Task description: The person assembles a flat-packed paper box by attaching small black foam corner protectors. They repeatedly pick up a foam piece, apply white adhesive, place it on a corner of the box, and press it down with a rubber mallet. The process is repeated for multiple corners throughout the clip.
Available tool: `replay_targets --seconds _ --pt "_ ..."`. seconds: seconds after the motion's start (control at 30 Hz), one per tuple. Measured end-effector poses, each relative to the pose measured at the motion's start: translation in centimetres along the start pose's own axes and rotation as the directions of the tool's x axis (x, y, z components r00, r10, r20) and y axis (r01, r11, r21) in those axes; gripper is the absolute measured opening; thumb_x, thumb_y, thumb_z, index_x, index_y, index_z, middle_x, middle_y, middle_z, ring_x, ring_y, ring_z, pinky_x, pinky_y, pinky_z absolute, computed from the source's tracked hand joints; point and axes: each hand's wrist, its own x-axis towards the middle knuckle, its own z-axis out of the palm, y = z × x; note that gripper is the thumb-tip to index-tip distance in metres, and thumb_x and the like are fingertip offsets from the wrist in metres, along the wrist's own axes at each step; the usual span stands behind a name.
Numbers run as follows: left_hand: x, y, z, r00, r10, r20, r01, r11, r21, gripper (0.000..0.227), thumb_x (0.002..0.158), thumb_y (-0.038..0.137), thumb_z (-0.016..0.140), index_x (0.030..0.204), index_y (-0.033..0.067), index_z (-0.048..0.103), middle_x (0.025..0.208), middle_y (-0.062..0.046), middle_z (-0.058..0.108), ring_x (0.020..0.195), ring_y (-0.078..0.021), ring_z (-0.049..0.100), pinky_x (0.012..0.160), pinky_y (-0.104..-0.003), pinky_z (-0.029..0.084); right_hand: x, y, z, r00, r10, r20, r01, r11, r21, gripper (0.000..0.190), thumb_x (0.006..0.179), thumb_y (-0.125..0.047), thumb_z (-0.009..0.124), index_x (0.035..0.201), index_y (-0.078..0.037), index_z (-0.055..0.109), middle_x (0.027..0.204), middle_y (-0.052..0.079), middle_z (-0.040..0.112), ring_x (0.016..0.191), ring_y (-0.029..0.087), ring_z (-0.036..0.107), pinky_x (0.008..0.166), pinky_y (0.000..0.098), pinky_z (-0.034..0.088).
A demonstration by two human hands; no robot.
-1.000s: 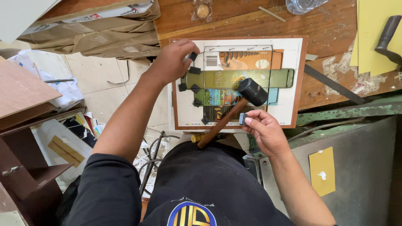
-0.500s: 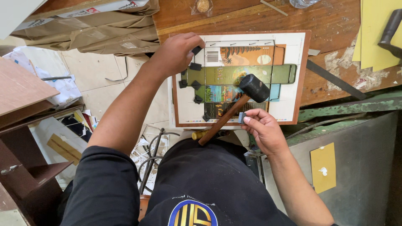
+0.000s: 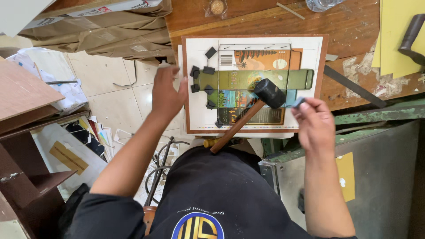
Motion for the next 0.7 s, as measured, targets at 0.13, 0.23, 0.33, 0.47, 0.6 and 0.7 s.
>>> replay_targets --seconds 0.13,0.23,0.33,0.47,0.6,0.7 --pt "-4.6 3.3 -0.4 0.91 -0.363 0.202 0.38 0.924 -0.051 0.05 0.102 0.034 0.057 0.139 0.0012 0.051 0.127 -0.017 0.057 0.11 -0.0266 0.059 0.091 -0.041 0.052 5.3 0.4 -3.3 0.955 -0.066 -0.29 0.042 0.995 -0.089 0.019 0.097 0.0 0.068 0.11 -0.012 0.065 0.113 0.006 0.071 0.1 0.016 0.071 0.085 0.0206 0.059" --pt "-6.2 4.1 0.3 0.856 -0.45 0.256 0.498 0.85 -0.171 0.049 0.099 0.04 0.055 0.137 0.009 0.057 0.128 -0.012 0.055 0.116 -0.0235 0.059 0.101 -0.039 0.049 7.9 2.2 -5.4 0.969 -0.096 -0.229 0.101 0.995 0.007 0.017 0.098 -0.001 0.069 0.109 -0.012 0.065 0.111 0.007 0.071 0.099 0.017 0.073 0.086 0.0254 0.063" --pt "-6.2 4.6 0.0 0.834 -0.473 0.284 0.526 0.837 -0.153 0.052 0.097 0.042 0.055 0.141 0.0138 0.055 0.13 -0.01 0.051 0.109 -0.0231 0.061 0.097 -0.039 0.05 8.8 2.2 -5.7 0.964 -0.075 -0.255 0.062 0.996 -0.058 0.016 0.097 -0.008 0.072 0.109 -0.017 0.066 0.108 0.003 0.073 0.098 0.015 0.075 0.082 0.0235 0.064" --pt "-6.7 5.0 -0.1 0.799 -0.508 0.322 0.569 0.812 -0.131 0.061 0.095 0.047 0.056 0.144 0.0109 0.05 0.135 -0.01 0.047 0.123 -0.0244 0.052 0.104 -0.039 0.044 9.5 2.3 -6.4 0.956 -0.13 -0.262 0.11 0.99 -0.089 0.016 0.097 -0.005 0.071 0.108 -0.015 0.066 0.107 0.004 0.071 0.094 0.014 0.073 0.084 0.0253 0.066" --pt "-7.6 6.3 -0.7 0.796 -0.508 0.329 0.57 0.812 -0.125 0.064 0.095 0.05 0.059 0.143 0.0079 0.049 0.136 -0.014 0.045 0.125 -0.0319 0.053 0.106 -0.044 0.045 11.4 3.4 -7.7 0.98 -0.165 -0.11 0.154 0.983 -0.103 0.017 0.099 -0.005 0.068 0.114 -0.01 0.062 0.106 0.008 0.072 0.095 0.015 0.073 0.092 0.0287 0.065" --pt "-10.5 5.7 0.7 0.769 -0.534 0.351 0.598 0.795 -0.102 0.068 0.092 0.054 0.06 0.145 0.0116 0.048 0.136 -0.012 0.046 0.126 -0.031 0.051 0.106 -0.042 0.045 11.0 2.2 -8.2 0.994 -0.102 -0.049 0.098 0.993 -0.066 0.024 0.1 -0.005 0.064 0.123 -0.009 0.058 0.117 0.009 0.068 0.106 0.016 0.07 0.1 0.0266 0.061"
